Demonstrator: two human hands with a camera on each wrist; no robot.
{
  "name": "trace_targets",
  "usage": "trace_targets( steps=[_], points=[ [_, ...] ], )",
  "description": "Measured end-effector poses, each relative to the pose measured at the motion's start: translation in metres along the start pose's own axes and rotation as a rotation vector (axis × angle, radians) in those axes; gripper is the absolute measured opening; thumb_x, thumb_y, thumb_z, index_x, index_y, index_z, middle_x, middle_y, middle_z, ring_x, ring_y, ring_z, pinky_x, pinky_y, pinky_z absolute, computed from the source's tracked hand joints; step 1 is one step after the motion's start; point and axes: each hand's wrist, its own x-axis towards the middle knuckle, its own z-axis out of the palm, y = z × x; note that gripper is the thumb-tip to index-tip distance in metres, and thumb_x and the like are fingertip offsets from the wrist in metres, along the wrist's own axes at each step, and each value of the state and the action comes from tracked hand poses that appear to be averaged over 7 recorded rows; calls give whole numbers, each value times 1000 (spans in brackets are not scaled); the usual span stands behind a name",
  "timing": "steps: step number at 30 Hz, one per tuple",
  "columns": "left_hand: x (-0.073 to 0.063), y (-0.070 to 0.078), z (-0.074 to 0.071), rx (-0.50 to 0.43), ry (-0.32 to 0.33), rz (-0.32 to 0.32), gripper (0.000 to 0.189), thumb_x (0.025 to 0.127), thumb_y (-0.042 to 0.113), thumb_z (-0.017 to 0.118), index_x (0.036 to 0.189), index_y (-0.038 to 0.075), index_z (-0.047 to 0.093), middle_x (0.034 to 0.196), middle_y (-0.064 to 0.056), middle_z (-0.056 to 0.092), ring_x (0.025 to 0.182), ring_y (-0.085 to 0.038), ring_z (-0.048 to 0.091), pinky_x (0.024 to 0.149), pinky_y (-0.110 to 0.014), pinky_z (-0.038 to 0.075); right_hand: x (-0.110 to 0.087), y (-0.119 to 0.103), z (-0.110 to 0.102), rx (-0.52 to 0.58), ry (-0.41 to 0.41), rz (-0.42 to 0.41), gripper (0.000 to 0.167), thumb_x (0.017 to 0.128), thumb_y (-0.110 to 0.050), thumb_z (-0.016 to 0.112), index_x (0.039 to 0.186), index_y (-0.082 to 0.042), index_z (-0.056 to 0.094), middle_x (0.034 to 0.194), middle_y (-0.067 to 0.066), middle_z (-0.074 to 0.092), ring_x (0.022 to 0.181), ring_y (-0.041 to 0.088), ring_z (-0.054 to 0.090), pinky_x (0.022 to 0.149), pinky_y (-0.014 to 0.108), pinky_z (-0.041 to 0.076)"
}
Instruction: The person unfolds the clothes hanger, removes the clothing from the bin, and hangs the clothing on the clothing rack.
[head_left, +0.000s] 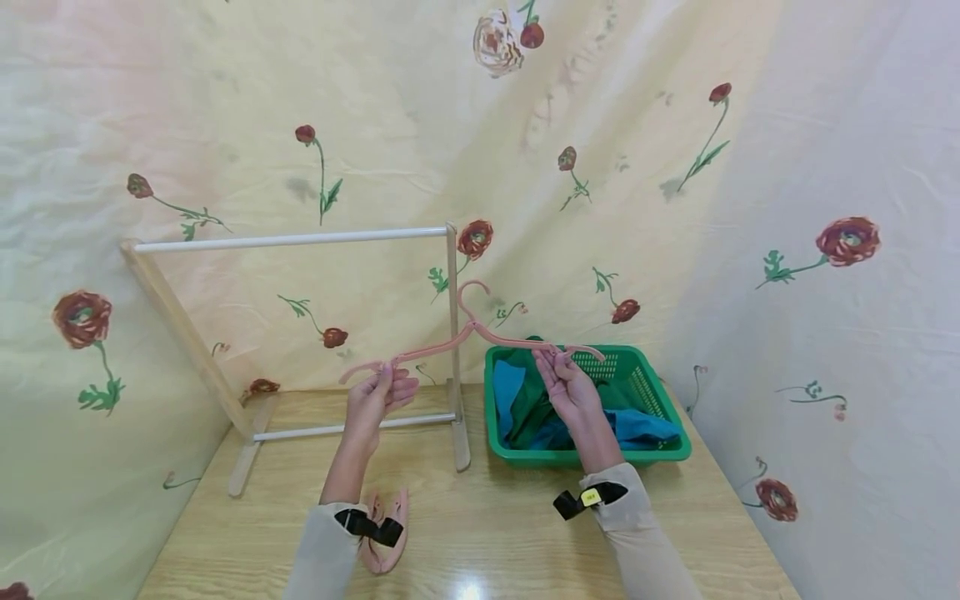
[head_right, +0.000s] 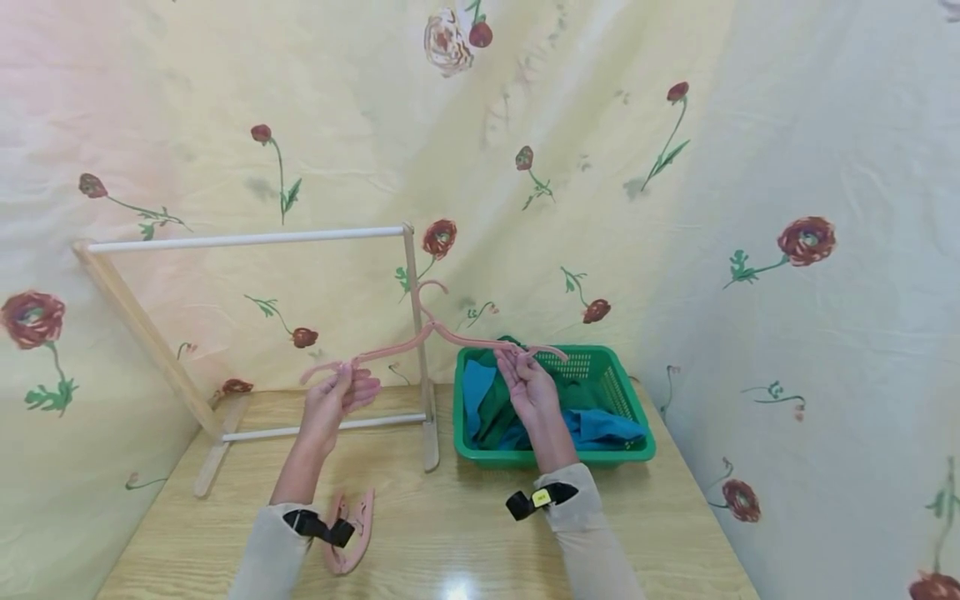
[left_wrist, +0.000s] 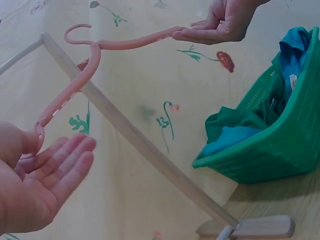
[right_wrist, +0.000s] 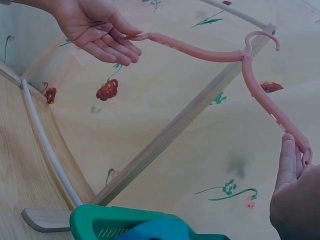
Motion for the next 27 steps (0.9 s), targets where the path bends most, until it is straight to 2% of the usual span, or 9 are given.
trace_targets(
  steps=[3,4,7,10,12,15,19,24,27],
  points=[
    [-3,3,-2,127,-49,-26,59,107,43,49,120,-11,67,105,-19,77,91,-20,78,90,-40,61,0,0,0,-36,-12,-4,58,108,-12,34,163,-16,18,106,7,74,156,17,18,116,21,39],
    [-4,4,-3,161,-66,-29,59,107,43,49,118,-11,68,105,-21,77,91,-22,78,90,-41,62,0,0,0,-48,-14,-7,61,108,-12,33,165,-15,11,106,6,74,157,18,15,116,21,39],
    [-7,10,-1,232,-107,-13,56,107,42,51,113,-10,71,100,-19,78,88,-22,78,87,-39,63,0,0,-1,-42,-15,-6,56,108,-12,35,162,-18,21,109,6,73,156,18,15,116,22,39],
    [-7,16,5,229,-107,85,49,106,35,56,109,-12,71,94,-16,78,84,-22,78,82,-36,64,-1,1,-2,-4,3,2,32,108,-11,36,137,-16,49,110,8,73,151,18,28,118,23,38],
    [-6,20,11,201,-83,181,44,105,29,59,106,-13,70,90,-14,78,81,-20,77,80,-36,64,-1,2,-2,17,11,13,20,108,-10,36,115,-13,55,110,9,74,141,20,48,118,23,37],
    [-4,25,20,155,-18,321,36,102,20,64,105,-15,70,88,-11,78,78,-15,77,77,-32,64,0,3,-4,16,3,25,23,108,-9,35,105,-12,58,108,10,74,114,22,71,117,23,39],
    [-2,31,31,124,73,434,27,98,12,70,107,-13,71,92,-13,78,80,-8,75,77,-23,62,0,6,-6,-12,-17,25,25,108,-6,34,98,-12,56,107,10,73,97,21,75,111,24,47],
    [3,36,42,131,104,440,27,93,11,75,113,-7,72,107,-26,74,87,-3,72,81,-16,59,1,11,-5,-55,-17,11,29,109,-7,33,89,-11,53,106,10,73,98,20,75,105,25,52],
    [6,36,47,168,81,412,31,92,11,76,118,-6,71,114,-27,72,89,-2,71,84,-14,57,0,15,-4,-79,-14,11,29,109,-7,32,94,-11,56,106,10,72,98,20,75,107,26,51]
  ],
)
